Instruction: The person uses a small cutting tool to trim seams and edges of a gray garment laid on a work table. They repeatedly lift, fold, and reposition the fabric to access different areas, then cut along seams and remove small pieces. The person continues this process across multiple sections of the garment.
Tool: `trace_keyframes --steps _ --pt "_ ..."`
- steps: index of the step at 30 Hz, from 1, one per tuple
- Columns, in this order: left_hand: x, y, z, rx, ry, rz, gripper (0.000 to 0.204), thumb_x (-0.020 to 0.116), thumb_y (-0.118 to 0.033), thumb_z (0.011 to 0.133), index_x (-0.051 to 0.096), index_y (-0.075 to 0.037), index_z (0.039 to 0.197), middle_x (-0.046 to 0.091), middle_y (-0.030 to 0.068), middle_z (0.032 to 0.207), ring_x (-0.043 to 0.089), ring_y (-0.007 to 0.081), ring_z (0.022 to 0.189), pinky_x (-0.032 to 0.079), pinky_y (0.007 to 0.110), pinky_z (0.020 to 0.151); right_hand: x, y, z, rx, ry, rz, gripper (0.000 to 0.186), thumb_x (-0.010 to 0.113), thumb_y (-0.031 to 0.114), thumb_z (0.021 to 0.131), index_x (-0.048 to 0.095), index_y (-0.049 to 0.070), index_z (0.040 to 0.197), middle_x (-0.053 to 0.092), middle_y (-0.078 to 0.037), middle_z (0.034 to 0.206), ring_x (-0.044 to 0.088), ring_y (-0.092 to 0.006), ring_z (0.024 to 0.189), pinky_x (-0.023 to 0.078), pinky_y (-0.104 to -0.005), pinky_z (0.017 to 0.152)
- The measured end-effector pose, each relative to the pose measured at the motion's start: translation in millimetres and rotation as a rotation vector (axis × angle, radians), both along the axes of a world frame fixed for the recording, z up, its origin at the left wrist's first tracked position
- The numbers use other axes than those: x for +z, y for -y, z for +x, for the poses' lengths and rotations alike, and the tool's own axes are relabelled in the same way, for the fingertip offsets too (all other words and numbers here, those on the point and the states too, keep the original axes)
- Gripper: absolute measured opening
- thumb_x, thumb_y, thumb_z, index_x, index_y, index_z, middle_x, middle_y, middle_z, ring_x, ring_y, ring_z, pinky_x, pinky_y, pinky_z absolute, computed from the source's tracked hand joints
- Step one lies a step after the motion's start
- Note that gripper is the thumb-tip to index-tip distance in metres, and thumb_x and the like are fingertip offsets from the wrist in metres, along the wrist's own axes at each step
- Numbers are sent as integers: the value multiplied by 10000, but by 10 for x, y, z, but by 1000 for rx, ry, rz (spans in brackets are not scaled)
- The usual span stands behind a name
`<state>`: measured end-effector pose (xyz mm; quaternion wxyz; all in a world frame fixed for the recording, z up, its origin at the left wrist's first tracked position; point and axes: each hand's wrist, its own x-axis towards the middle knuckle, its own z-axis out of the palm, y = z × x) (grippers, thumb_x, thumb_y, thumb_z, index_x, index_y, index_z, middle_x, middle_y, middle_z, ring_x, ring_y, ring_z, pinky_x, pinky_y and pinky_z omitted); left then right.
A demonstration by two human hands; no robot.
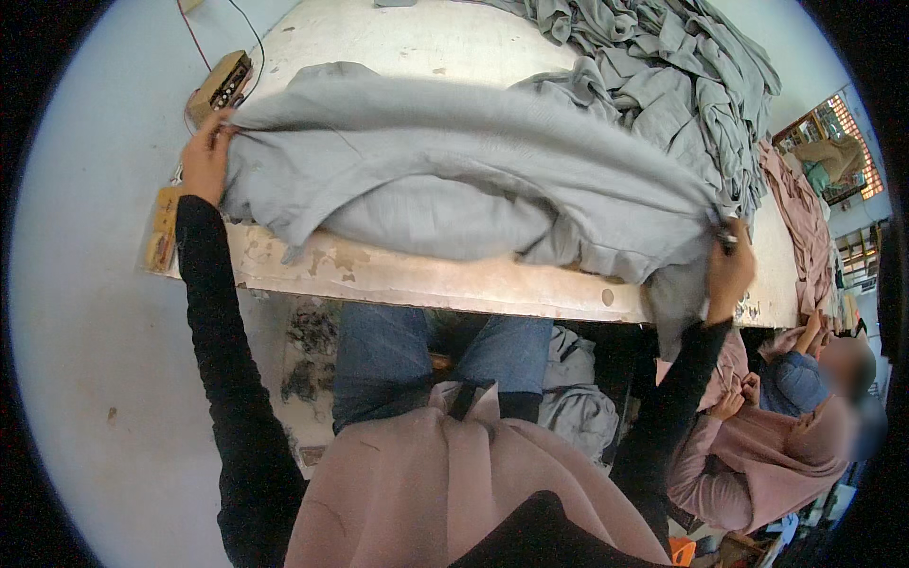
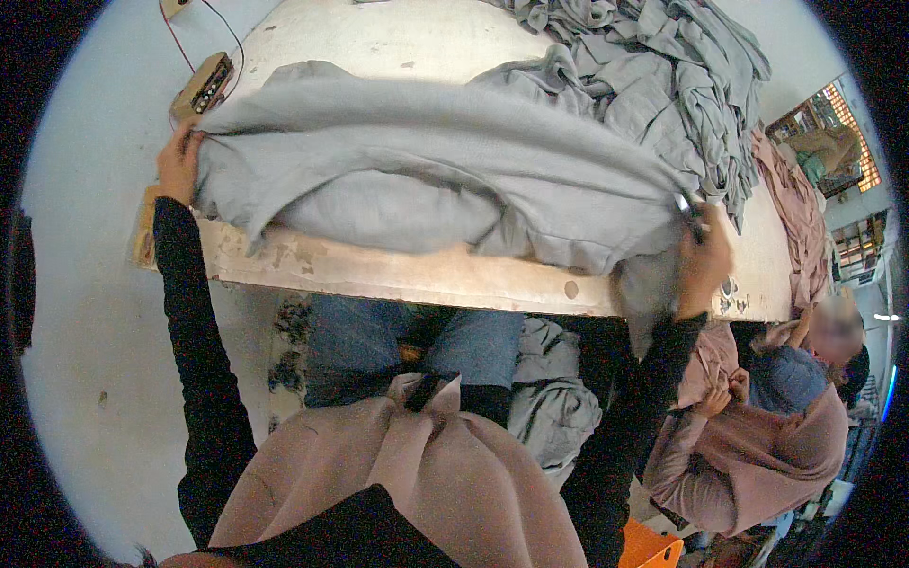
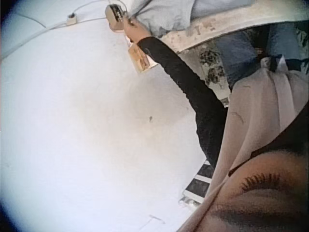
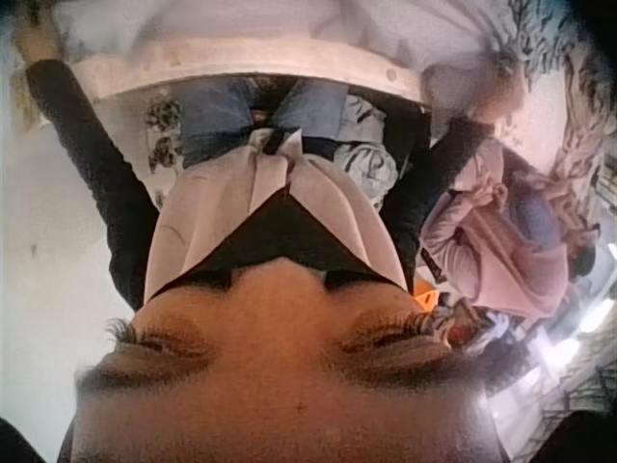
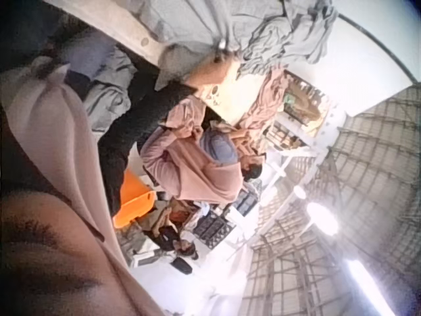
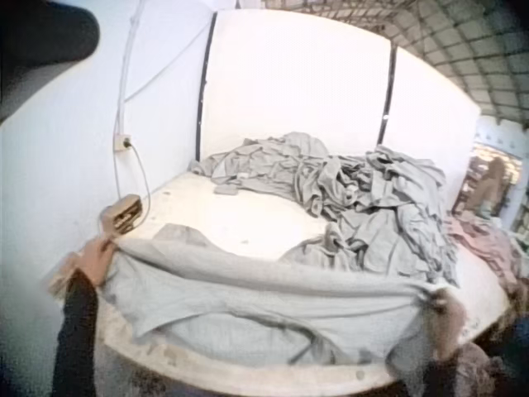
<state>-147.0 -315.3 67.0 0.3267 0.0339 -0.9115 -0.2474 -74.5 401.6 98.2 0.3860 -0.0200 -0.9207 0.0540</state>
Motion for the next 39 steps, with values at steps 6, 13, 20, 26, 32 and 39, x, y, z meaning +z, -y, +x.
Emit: trace_keyframes --steps 6,13,20,26,32,39 --pt "-120 -249 262 -20 10 -197 478 663 -132 944 537 -124 1405 586 179 1367 625 316 1153 477 387 996 -472 334 5 -251 273 132 391 636 66 838 603 171 1213 657 -82 1137 682 -343 914 538 -467 728" --pt "-4 -1384 1011 -451 188 418 351 663 -126 949 598 -80 1290 620 70 1280 617 130 1003 495 298 874 -296 1446 397 334 117 -305 326 761 34 674 624 57 970 633 -121 854 660 -307 761 518 -360 681" --pt "-402 -2532 1283 -956 883 1482 571 579 -181 1011 355 -73 1524 518 129 1438 579 204 1202 473 340 1016 -496 1978 263 436 377 -241 498 690 59 693 638 122 1184 722 -88 1022 682 -331 865 541 -373 744" --pt "-596 -2640 1308 -812 581 1877 633 508 -207 1054 202 -33 1581 362 153 1583 437 247 1403 383 351 1150 -428 1693 274 564 343 -1165 210 711 -18 901 621 39 1082 658 -25 989 610 -104 926 498 -243 799" --pt "-789 -2651 1369 -541 302 2075 564 572 -173 1025 307 -43 1506 404 146 1543 439 233 1396 374 360 1163 -445 1566 378 606 340 -1313 202 720 13 903 608 32 1070 669 -18 944 608 -84 848 453 -208 782" --pt "-764 -2723 1511 -332 241 2080 209 647 -147 991 559 -116 1177 610 32 1198 571 172 1138 451 380 1015 -596 1364 466 607 238 -1533 185 730 55 907 629 44 1061 676 -3 911 561 -41 725 387 -159 633"
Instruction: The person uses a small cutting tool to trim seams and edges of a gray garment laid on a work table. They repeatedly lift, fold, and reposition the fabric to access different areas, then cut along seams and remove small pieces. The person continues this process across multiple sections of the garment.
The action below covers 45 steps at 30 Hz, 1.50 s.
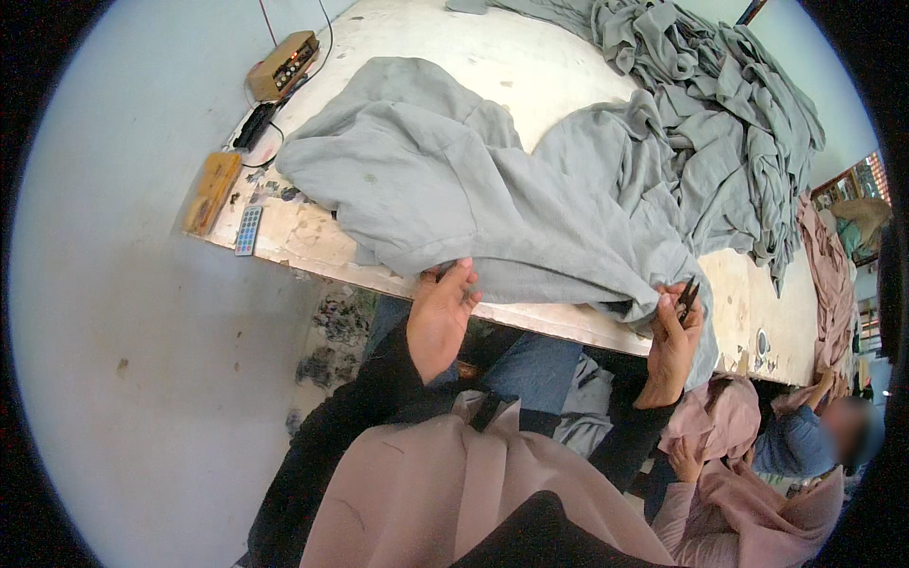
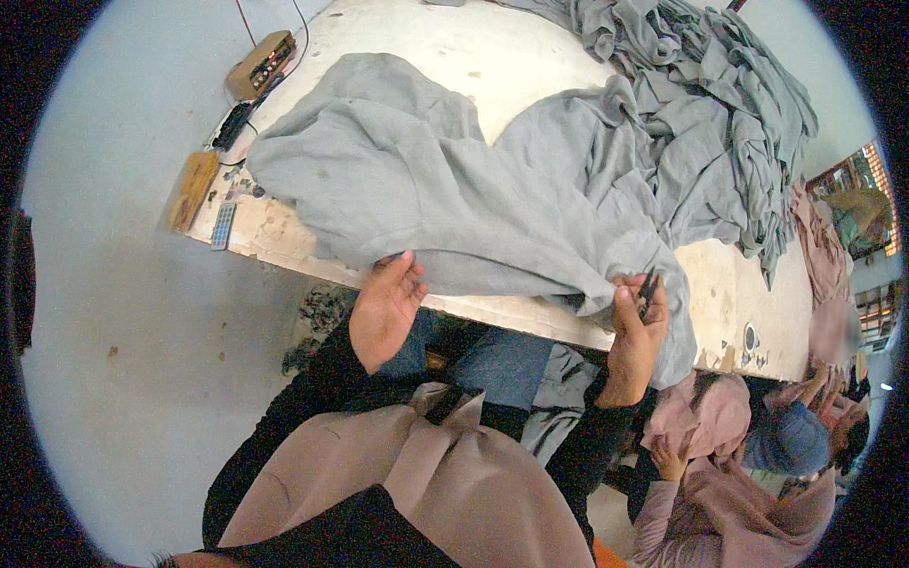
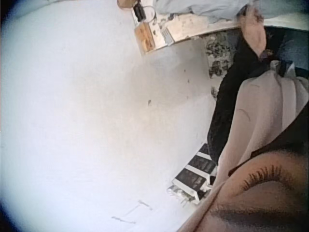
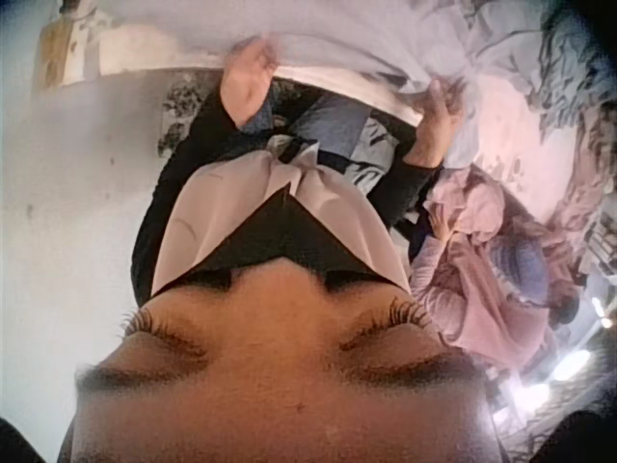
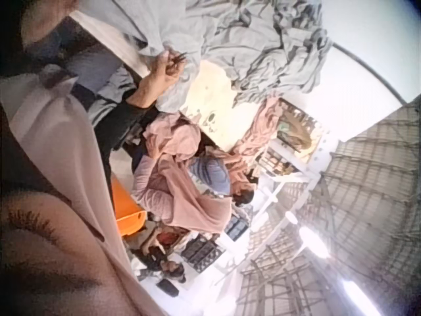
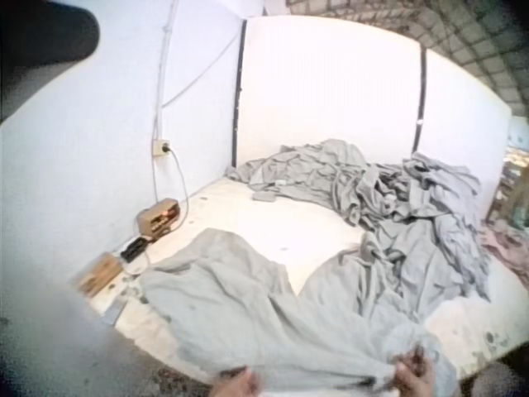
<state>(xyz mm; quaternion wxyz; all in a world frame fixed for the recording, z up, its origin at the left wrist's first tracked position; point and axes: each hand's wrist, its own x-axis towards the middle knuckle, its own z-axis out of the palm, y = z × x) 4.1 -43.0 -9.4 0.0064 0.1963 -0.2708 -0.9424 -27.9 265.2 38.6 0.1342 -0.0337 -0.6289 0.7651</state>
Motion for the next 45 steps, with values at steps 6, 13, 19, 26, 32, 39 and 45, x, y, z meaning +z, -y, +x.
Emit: trace_keyframes --steps 6,13,19,26,32,39,45 --pt "65 -51 47 145 -79 -138 164 676 -171 984 641 -113 1134 662 -5 1093 601 152 1078 463 380 1004 32 42 27 -92 -75 599 104 672 15 929 687 -21 1026 689 -49 951 623 -131 915 481 -251 741" --pt "94 32 84 237 -223 -391 277 715 -146 952 647 20 1163 708 82 1081 679 153 933 552 330 860 268 951 156 102 -446 851 425 607 -85 673 752 37 1053 611 -88 884 602 -178 787 473 -260 692" --pt "20 69 217 193 -410 -643 243 694 -55 954 642 60 1162 712 99 1098 665 155 1018 520 290 910 271 1777 23 352 -701 974 451 648 -7 634 779 158 1033 582 -26 789 588 -231 635 481 -331 603" --pt "90 153 276 112 -456 -620 171 684 -15 953 680 73 1100 729 91 1060 670 130 964 520 263 870 152 1882 -40 489 -456 399 246 663 -46 643 706 36 872 625 -50 798 584 -202 692 447 -279 654" --pt "216 169 289 26 -374 -630 178 701 -64 956 701 60 1084 734 83 1054 656 98 915 501 236 837 244 1518 169 712 -440 581 267 738 17 723 715 22 989 654 -77 813 613 -188 706 458 -293 674" --pt "358 119 321 32 -338 -423 221 698 -112 957 681 35 1121 727 104 1083 675 170 996 522 328 917 290 1552 176 212 -578 785 270 801 140 785 697 69 1024 715 -76 936 657 -239 784 398 -333 678" --pt "356 146 371 8 -341 -399 198 675 -110 970 682 7 1130 721 120 1116 686 213 1040 530 379 965 314 1613 54 175 -765 933 230 778 163 807 711 92 1014 726 -41 978 663 -214 821 377 -340 740"
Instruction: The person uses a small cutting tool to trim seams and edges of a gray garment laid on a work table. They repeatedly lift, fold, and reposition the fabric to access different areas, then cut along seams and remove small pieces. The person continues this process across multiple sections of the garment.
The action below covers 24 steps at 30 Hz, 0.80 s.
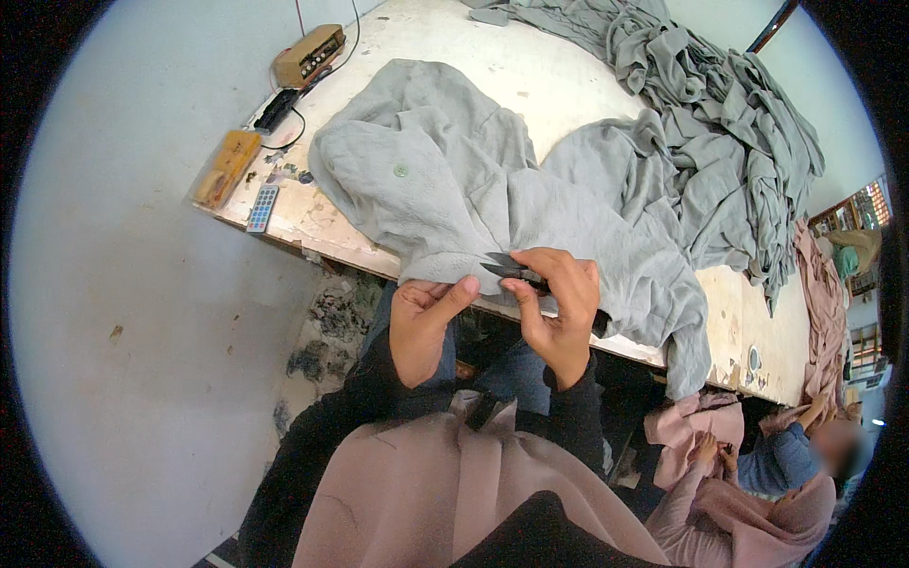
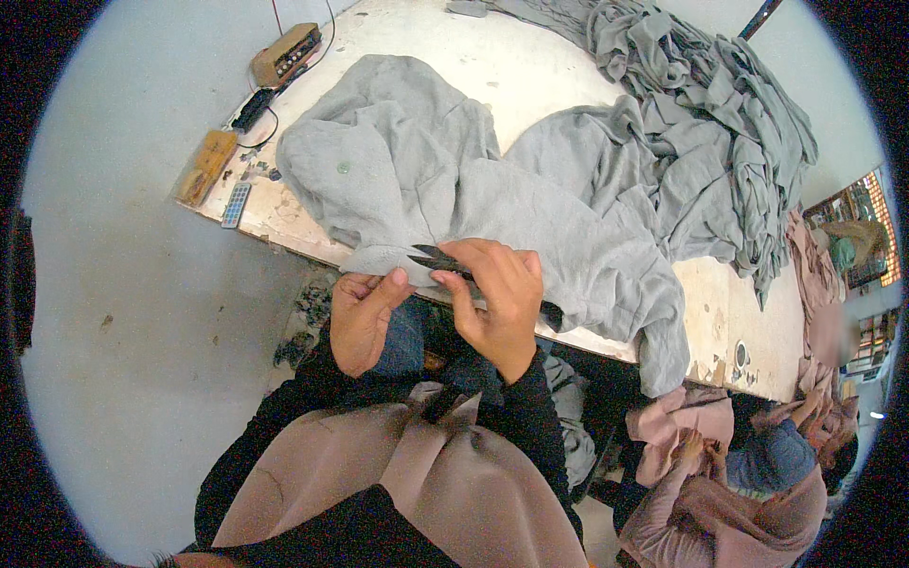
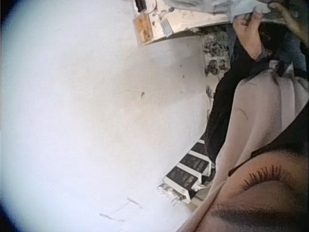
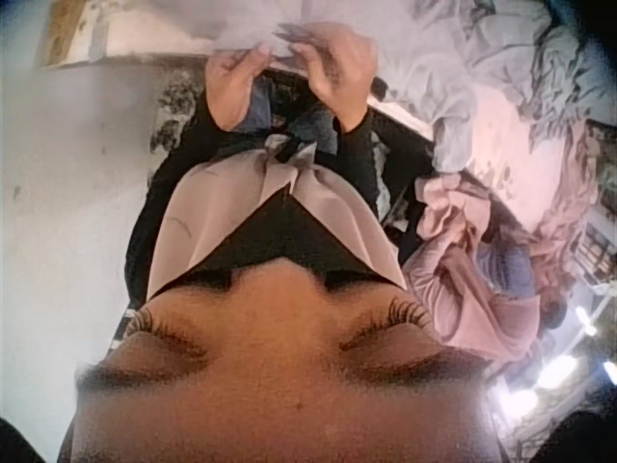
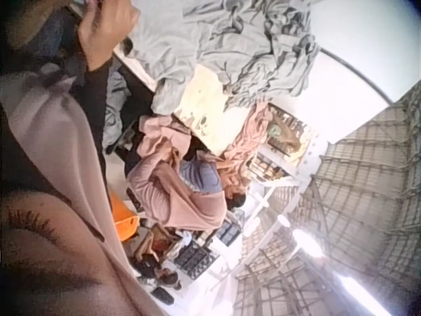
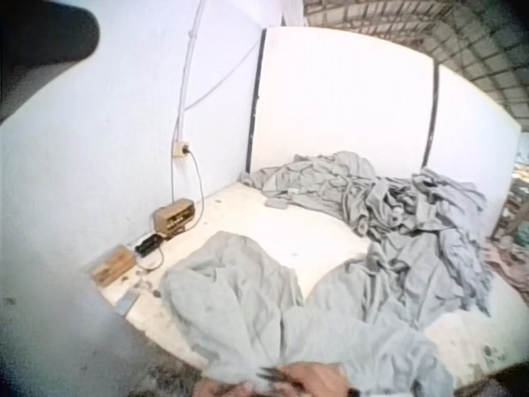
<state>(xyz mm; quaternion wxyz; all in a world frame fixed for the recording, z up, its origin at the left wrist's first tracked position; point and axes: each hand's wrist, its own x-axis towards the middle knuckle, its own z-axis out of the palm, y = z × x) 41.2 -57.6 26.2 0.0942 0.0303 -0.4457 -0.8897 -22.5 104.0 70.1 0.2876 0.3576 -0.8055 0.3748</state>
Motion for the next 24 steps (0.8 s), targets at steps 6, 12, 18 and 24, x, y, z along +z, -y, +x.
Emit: trace_keyframes --steps 6,12,18,24 --pt "-18 -12 10 -50 19 84 159 660 -133 985 700 -42 1109 729 81 1107 682 181 1021 512 363 966 -11 26 6 -29 -49 44 271 773 182 809 713 114 1065 722 -32 986 638 -205 791 371 -349 730" --pt "12 -36 30 -147 114 284 122 638 -134 1000 702 -86 1092 730 41 1102 680 143 990 503 347 971 -35 28 -2 -33 -100 36 299 775 189 800 712 122 1085 713 -16 989 607 -192 751 368 -350 728" --pt "-7 -51 33 -164 107 299 131 635 -148 1005 688 -89 1109 728 36 1104 679 140 997 500 346 988 -50 37 10 -77 -157 81 336 781 201 781 716 125 1102 703 -7 988 576 -184 724 367 -347 720" --pt "-54 -92 22 -161 40 313 154 611 -144 1018 667 -86 1149 704 48 1176 655 159 1090 482 366 1035 -63 39 28 -91 -171 94 333 774 223 787 718 130 1102 694 3 981 574 -181 731 364 -345 722"
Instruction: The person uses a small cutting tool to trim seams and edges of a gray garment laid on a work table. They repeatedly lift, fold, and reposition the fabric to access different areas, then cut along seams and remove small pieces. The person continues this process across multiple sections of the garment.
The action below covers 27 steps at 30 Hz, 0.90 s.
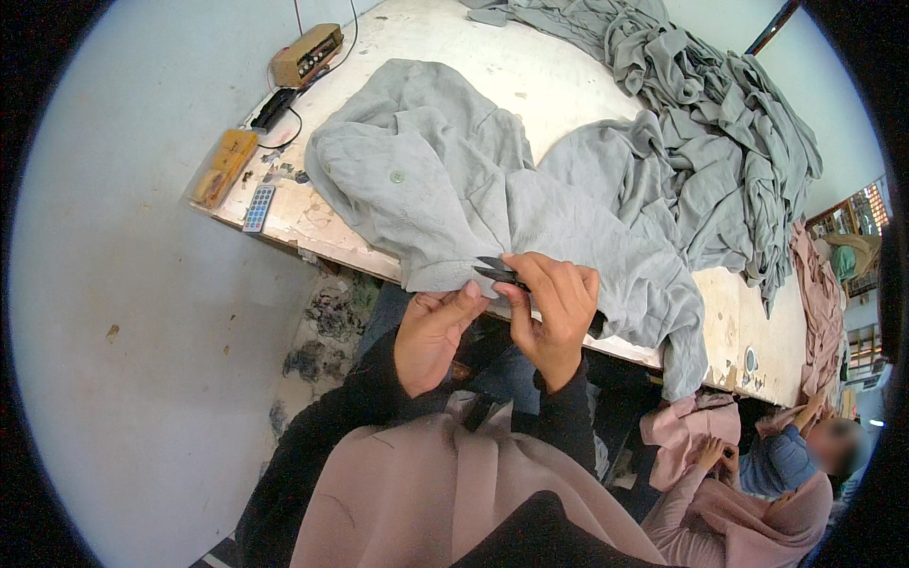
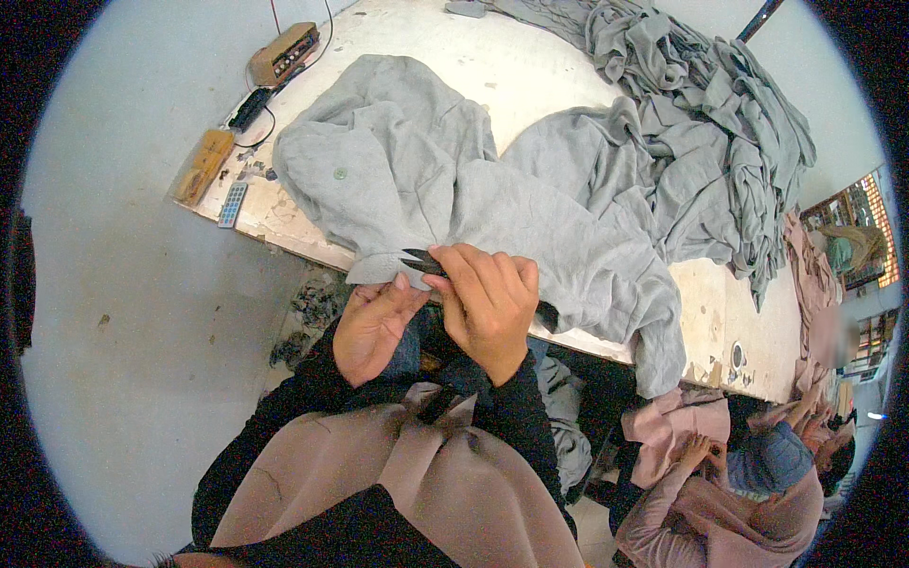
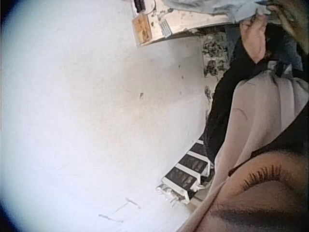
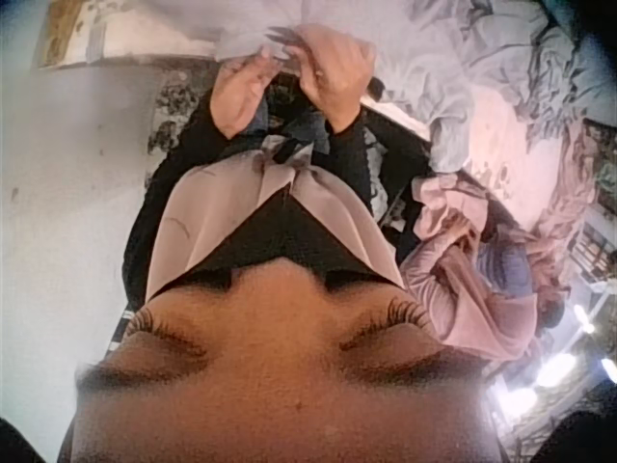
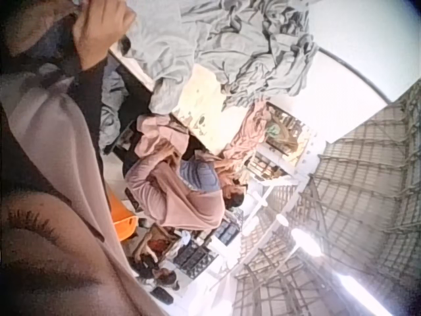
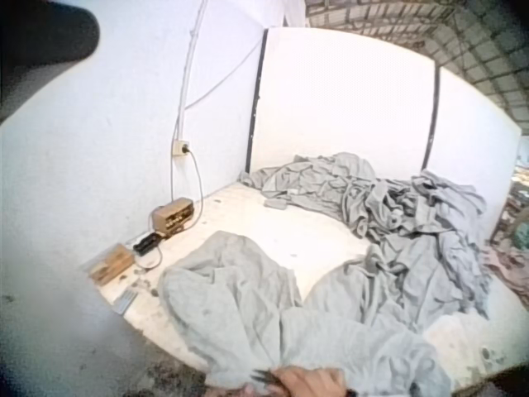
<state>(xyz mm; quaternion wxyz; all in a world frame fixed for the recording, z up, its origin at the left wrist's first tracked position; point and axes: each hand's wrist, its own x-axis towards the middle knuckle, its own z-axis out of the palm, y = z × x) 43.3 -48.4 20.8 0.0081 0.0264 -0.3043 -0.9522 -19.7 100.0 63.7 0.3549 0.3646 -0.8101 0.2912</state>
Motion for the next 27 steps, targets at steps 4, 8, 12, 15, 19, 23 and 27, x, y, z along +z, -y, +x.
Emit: trace_keyframes --steps 4,8,12,15,19,23,27 --pt "-33 -31 -7 16 -40 12 183 597 -153 1027 643 -82 1189 686 53 1213 630 176 1156 465 379 1060 13 7 24 -17 -19 14 325 770 230 793 720 135 1100 684 8 963 572 -175 736 351 -345 714" --pt "-58 -60 -14 -7 -39 -22 195 597 -168 1029 636 -82 1200 675 50 1229 617 178 1176 456 383 1071 28 45 79 -52 11 -8 309 795 165 774 724 105 1069 691 -8 943 590 -182 762 356 -339 730" --pt "-78 -67 -12 -12 -38 -44 195 597 -174 1030 638 -79 1195 677 49 1225 619 173 1170 453 383 1073 41 70 97 -69 54 -43 305 808 131 763 726 88 1054 697 -20 937 600 -185 772 361 -335 741" --pt "-94 -88 -3 25 -19 -41 199 598 -180 1030 640 -73 1193 680 49 1218 623 170 1160 454 381 1071 38 56 95 -71 51 -36 295 806 126 768 728 87 1049 699 -23 940 600 -185 769 360 -335 740" --pt "-88 -111 0 44 -26 -55 213 600 -182 1030 640 -59 1199 681 57 1215 625 170 1154 467 379 1053 7 30 92 -77 7 -7 284 804 118 778 726 76 1048 697 -27 937 595 -183 763 362 -332 734" --pt "-18 -95 -13 65 -50 -85 231 615 -160 1019 633 -35 1213 679 73 1221 633 181 1143 482 362 1029 -31 69 79 -45 96 -289 324 822 151 752 730 102 1059 678 -58 926 568 -200 722 377 -334 715" --pt "62 -91 -5 131 -8 -166 212 646 -109 996 664 -2 1177 703 81 1168 645 155 1090 483 313 986 -4 65 78 -45 225 -424 348 847 157 698 740 116 1027 633 -76 837 562 -220 684 393 -318 665"
